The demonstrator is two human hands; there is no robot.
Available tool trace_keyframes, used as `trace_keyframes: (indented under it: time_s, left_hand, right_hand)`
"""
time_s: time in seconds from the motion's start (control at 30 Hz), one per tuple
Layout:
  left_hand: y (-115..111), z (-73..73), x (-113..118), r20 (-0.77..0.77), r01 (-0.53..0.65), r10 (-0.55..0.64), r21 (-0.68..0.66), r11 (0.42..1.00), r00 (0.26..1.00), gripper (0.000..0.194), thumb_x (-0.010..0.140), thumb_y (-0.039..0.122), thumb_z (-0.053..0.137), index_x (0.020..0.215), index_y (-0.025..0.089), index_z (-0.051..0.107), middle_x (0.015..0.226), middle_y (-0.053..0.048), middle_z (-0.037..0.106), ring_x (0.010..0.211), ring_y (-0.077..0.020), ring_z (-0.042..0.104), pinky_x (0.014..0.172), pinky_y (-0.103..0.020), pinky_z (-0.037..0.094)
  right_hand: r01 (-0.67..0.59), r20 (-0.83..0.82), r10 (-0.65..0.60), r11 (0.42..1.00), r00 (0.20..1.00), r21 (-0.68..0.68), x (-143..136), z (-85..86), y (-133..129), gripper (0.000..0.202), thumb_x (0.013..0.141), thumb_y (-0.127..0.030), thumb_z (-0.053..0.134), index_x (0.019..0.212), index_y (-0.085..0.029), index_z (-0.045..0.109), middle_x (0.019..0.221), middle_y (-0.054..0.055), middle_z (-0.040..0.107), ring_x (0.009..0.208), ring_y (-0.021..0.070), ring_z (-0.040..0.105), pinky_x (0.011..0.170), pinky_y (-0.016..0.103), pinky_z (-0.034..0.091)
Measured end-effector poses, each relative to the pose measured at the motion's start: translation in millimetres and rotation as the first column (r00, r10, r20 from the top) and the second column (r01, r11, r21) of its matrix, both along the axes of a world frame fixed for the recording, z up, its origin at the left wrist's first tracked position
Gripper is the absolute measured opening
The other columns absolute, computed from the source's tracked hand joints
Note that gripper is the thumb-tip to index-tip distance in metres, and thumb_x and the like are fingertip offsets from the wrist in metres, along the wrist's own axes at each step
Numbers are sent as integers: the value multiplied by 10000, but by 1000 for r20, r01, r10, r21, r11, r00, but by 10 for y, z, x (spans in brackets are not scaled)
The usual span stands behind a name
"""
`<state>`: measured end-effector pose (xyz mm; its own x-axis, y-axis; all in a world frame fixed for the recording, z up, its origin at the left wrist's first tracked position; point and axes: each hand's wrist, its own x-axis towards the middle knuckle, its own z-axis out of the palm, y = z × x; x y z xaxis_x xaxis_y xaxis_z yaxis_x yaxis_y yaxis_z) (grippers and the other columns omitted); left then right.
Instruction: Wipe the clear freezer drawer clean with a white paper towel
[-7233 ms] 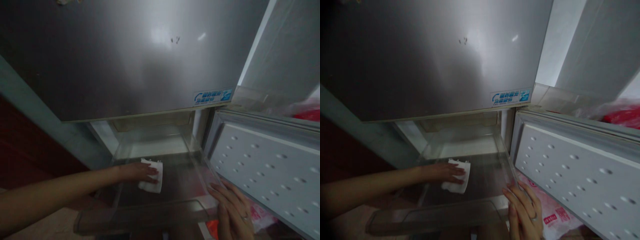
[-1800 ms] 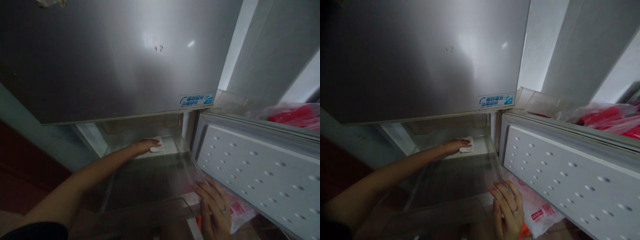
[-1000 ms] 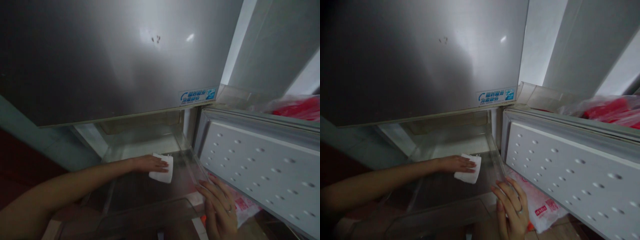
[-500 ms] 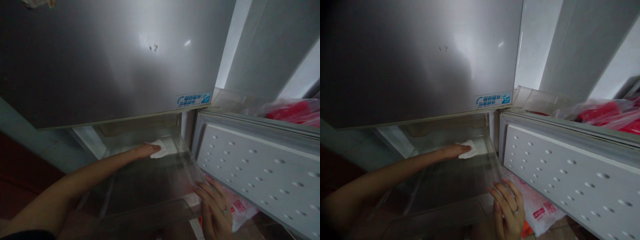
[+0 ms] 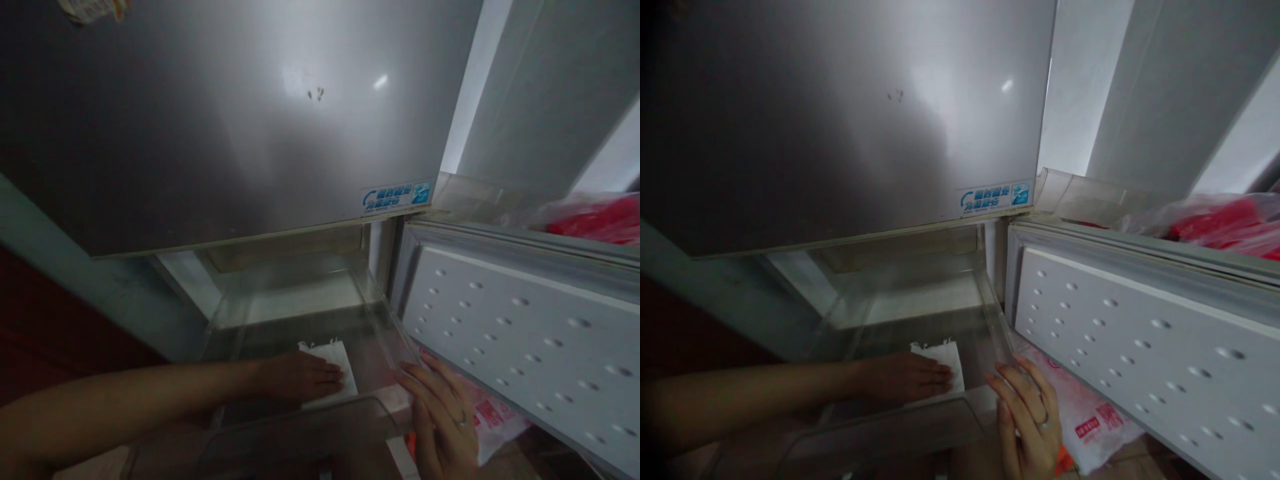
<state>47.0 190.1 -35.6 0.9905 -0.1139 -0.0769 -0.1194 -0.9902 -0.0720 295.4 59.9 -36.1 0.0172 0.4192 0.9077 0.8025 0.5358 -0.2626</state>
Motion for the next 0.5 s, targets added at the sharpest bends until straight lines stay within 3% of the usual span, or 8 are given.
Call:
trace_keyframes:
  time_s: [0.13,0.27,0.4,0.5]
  left_hand:
    - [96,27,33,-29,-1,2,13,1000,1000,433,1004,104,307,1393,158,488,1426,-53,528,1346,-167,460,1126,-283,387]
    - [387,10,55,-54,-24,23,-21,999,998,426,999,87,335,1387,153,501,1432,-53,521,1338,-155,469,1156,-279,342]
    - [869,-45,65,-104,-240,233,-60,969,967,417,954,79,472,1357,164,533,1433,-45,516,1322,-132,485,1137,-214,338]
    - [1264,-79,105,-43,-379,377,-48,924,925,399,916,14,482,1288,122,581,1372,-78,577,1259,-124,546,1088,-208,381]
  right_hand:
    - [4,26,-4,1000,1000,6,5,11,-4,281,880,-26,440,1061,-116,636,1065,96,643,1207,226,502,964,371,416]
    - [0,46,0,1000,999,2,15,49,-7,282,875,-24,439,1056,-118,633,1054,97,646,1221,219,499,967,366,417]
    - [-9,50,8,1000,999,18,17,63,-1,297,867,-11,432,1061,-118,629,1037,97,651,1227,215,498,976,370,415]
    - [-10,50,9,1000,999,23,16,44,1,298,862,-8,432,1061,-107,630,1051,100,645,1217,222,499,981,375,414]
